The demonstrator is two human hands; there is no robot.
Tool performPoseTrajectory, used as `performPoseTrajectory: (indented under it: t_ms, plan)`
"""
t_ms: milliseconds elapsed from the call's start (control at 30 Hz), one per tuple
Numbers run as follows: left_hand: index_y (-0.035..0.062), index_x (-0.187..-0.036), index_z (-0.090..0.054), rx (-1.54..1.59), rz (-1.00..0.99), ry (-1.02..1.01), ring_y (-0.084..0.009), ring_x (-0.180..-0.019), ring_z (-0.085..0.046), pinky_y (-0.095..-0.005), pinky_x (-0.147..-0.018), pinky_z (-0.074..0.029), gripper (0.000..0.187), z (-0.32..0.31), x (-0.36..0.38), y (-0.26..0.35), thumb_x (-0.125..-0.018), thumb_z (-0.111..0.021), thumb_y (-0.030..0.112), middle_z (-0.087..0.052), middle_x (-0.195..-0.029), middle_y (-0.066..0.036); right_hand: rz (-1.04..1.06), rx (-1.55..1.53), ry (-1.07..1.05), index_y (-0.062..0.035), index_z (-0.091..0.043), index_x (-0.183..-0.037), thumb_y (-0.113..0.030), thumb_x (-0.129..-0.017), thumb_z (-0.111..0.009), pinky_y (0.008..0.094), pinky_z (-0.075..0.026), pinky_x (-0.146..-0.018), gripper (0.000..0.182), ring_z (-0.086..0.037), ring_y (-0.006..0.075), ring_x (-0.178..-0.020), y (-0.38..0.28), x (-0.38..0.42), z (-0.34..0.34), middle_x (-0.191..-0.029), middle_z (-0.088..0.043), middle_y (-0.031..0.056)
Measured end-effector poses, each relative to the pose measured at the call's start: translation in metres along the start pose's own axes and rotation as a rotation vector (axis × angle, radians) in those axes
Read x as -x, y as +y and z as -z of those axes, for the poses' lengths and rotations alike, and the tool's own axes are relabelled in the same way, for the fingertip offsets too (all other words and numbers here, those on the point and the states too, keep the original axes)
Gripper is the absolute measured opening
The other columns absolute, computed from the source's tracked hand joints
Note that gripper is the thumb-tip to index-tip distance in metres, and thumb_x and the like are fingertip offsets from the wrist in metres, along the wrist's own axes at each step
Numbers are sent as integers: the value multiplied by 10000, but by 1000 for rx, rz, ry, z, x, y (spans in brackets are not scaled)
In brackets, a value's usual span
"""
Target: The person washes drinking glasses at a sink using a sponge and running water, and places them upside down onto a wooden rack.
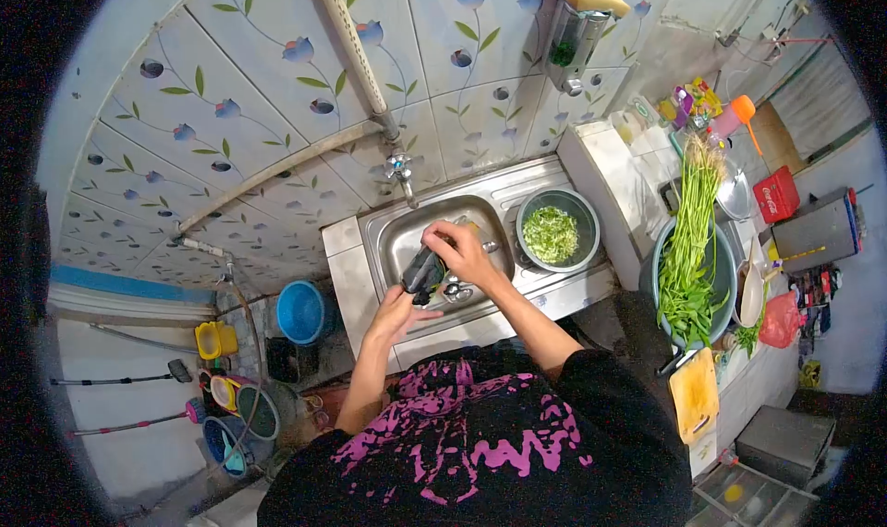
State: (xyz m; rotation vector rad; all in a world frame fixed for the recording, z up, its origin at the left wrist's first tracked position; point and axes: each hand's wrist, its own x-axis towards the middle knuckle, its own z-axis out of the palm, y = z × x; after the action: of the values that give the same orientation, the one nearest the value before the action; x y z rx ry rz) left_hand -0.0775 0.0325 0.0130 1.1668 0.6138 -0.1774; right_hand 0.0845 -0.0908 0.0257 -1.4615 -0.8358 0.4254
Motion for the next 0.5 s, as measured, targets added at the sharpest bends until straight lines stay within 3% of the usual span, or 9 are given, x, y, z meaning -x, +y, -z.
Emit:
performPoseTrajectory:
  t_ms: [100,167,267,300,367,400,500]
  plan:
    - [15,-1359,-527,566,-4,-176,-317,-1172,-609,-498,-941,-571,388,-17,7,10,-1001,-565,161,-613,-1277,-94,56,-33,18,7,-651,-931,-256,-979,-562,298,-476,-687,282,-617,140,-746,-6,-2,-8,-780,-652,78]
    - [27,-1353,-546,529,-49,-148,-324,-1180,-604,-490,-963,-556,388,-9,-4,0,-981,-588,128,-586,-1327,-93,84,-49,22,7,-650,-924,-260,-981,-553,297,-476,-686,289,-621,146,-745,-11,-4,-13,-774,-649,78]
    - [50,-1340,-583,444,-139,-105,-339,-1198,-594,-474,-1007,-526,404,-5,-18,3,-940,-635,62,-532,-1429,-91,-43,25,74,11,-641,-911,-282,-980,-535,309,-480,-686,319,-635,172,-745,-17,-5,-15,-743,-638,80]
    - [40,-1319,-601,38,-454,63,-333,-1193,-598,-464,-1004,-527,407,-12,-14,20,-913,-641,26,-538,-1419,-97,-39,26,75,11,-641,-911,-282,-980,-535,309,-480,-686,319,-635,172,-745,-17,-7,-12,-743,-638,80]
    - [19,-1275,-638,-803,-1035,402,-322,-1185,-605,-444,-999,-528,421,-22,-8,45,-859,-653,-46,-551,-1400,-109,-600,-174,62,21,-639,-910,-289,-974,-536,321,-484,-675,332,-643,185,-731,-15,-12,-3,-726,-632,95]
    - [19,-1275,-638,-807,-1030,401,-322,-1185,-605,-444,-999,-528,421,-17,-8,42,-859,-653,-46,-551,-1400,-109,-885,-279,52,26,-637,-910,-292,-971,-536,327,-485,-670,339,-647,191,-723,-16,-11,-4,-717,-630,103]
    - [-54,-1188,-667,-726,-837,158,-283,-1186,-601,-438,-973,-534,404,1,-27,32,-792,-629,-121,-577,-1361,-116,-724,-76,94,37,-640,-913,-301,-967,-536,331,-491,-661,358,-653,196,-707,-35,-14,-10,-719,-638,119]
